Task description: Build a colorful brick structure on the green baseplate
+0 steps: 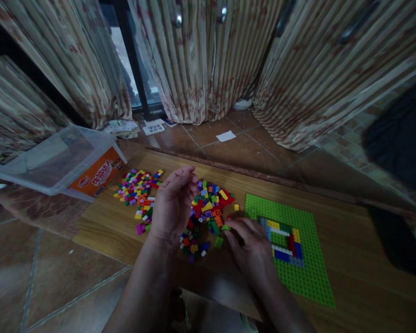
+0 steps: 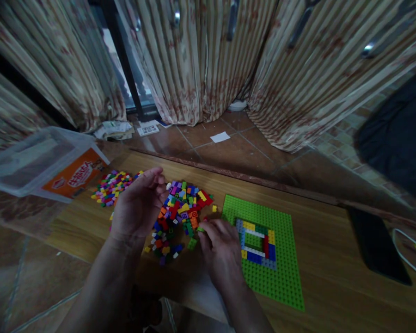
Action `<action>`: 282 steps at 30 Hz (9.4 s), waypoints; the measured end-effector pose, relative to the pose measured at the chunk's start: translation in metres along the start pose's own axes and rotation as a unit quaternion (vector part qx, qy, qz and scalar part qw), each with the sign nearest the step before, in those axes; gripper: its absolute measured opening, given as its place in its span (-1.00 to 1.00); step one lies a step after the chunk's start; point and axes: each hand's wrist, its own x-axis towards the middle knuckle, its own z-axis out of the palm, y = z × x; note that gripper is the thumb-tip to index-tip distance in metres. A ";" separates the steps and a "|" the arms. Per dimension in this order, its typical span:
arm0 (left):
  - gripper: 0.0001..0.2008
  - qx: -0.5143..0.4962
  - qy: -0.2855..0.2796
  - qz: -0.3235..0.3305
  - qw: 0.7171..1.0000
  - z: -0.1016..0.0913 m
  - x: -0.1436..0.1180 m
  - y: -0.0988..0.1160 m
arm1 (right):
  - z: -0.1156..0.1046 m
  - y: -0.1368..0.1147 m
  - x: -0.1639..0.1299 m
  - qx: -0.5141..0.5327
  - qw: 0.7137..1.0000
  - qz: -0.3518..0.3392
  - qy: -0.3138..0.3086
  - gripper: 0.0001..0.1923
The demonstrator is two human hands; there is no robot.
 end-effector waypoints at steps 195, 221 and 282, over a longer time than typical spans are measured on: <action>-0.78 0.542 -0.018 0.111 0.833 -0.048 0.014 0.011 | 0.035 -0.023 0.058 -0.079 0.996 -0.028 -0.008 -0.71; -0.69 0.799 -0.077 0.086 0.590 -0.037 0.005 -0.001 | 0.027 -0.023 0.060 -0.113 0.992 -0.020 -0.052 -0.79; -0.80 0.613 -0.272 0.064 0.739 0.047 -0.045 -0.115 | -0.088 0.075 -0.017 -0.037 0.996 0.083 -0.018 -0.84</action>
